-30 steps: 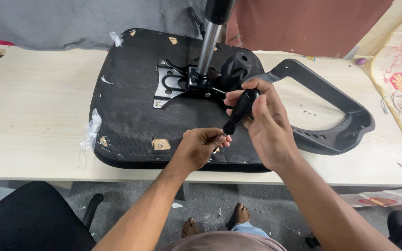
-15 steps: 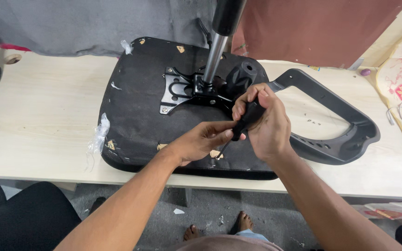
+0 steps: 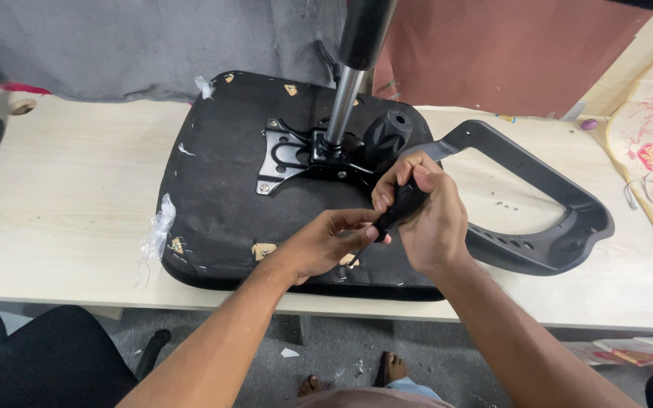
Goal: The person uses a screwdriver to tighten screws on the underside of an office chair base, securing the frame to the seat. The chair is upside down on a table while the person works on the attachment points.
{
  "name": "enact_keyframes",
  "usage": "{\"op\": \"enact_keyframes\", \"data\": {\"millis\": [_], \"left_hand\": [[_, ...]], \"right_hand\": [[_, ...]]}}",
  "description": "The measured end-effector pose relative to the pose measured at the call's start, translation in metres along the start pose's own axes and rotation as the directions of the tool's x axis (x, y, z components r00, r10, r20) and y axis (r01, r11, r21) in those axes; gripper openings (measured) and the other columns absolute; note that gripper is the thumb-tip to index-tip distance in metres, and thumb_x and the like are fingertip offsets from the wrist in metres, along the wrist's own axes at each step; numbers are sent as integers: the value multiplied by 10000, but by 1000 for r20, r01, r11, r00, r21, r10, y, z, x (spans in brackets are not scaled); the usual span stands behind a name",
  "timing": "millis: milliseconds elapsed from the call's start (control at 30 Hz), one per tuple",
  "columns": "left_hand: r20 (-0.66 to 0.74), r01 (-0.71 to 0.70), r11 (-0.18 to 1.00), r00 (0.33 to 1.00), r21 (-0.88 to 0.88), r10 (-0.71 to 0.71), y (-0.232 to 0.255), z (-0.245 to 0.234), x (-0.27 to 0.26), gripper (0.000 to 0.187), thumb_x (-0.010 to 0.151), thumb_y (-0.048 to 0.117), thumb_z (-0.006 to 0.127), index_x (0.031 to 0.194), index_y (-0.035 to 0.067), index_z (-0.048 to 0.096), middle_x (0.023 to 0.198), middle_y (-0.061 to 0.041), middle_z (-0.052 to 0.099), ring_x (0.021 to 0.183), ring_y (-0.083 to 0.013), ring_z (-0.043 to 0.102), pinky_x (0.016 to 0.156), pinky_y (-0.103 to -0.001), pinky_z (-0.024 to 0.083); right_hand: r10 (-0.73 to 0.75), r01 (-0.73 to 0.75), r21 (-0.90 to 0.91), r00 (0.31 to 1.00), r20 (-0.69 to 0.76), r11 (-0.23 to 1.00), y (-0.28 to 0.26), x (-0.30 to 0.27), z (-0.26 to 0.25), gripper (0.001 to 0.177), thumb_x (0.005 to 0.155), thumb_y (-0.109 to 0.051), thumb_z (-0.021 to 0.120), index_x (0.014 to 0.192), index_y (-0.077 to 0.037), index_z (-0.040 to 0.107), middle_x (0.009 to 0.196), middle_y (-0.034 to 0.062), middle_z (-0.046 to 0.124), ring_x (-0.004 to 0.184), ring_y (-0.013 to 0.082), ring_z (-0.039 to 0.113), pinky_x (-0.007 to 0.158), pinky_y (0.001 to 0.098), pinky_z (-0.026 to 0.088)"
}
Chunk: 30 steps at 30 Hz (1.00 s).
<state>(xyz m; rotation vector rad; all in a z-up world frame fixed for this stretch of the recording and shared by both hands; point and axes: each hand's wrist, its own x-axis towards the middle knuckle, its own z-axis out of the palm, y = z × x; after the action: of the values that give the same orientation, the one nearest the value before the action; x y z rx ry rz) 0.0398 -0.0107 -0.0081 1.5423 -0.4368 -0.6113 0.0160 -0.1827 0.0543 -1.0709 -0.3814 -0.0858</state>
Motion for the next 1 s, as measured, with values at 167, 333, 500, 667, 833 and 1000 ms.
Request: {"op": "enact_keyframes", "data": {"millis": [167,333,500,667,833,1000], "left_hand": [[-28,10,1000,1000,13,-9,3,4,-3,622,884,501,662,1373,116,672,1062,31,781,861,-66,595,853,-299,512],[-55,55,997,997,45,-53,8,7,-5,578,923,496,598,1358,125,677,1076,46,778,984,0,652,893,-264,508],[15,72,996,997,44,-73,13,2,-7,561,968,533,583,1305,116,750,922,-40,653,782,-135,509,783,-335,493],[1,173,977,985,128,-175,23,-7,-3,500,846,448,699,1258,166,713,1043,15,714,833,-82,641,808,-320,545],[74,61,993,995,97,-69,22,-11,-5,514,811,471,744,1221,161,743,1040,-5,692,870,-109,633,816,-340,552],[-10,135,985,991,108,-134,19,-2,1,546,766,522,743,1200,192,756,1026,-20,735,890,-128,672,839,-372,555]], "right_hand": [[12,-12,-27,1000,10,1000,0,1,-2,175,957,-213,388,927,-54,454,824,113,475,802,230,482,787,396,449],[49,-49,-24,999,14,999,-2,7,-4,176,944,-209,383,912,-52,455,804,114,481,791,232,488,763,392,443],[97,-95,-45,995,33,994,-1,13,-8,189,938,-226,378,889,-58,448,757,132,501,767,228,479,742,379,435],[75,-78,24,992,106,997,4,8,-11,232,941,-255,409,825,-57,442,707,132,480,703,238,458,698,382,411],[68,-75,43,986,151,996,5,1,-15,272,956,-284,428,797,-65,454,670,115,464,680,242,459,679,383,394],[84,-97,88,986,146,991,1,10,-23,256,930,-285,435,781,-78,453,663,115,477,653,243,474,634,398,405]]}}
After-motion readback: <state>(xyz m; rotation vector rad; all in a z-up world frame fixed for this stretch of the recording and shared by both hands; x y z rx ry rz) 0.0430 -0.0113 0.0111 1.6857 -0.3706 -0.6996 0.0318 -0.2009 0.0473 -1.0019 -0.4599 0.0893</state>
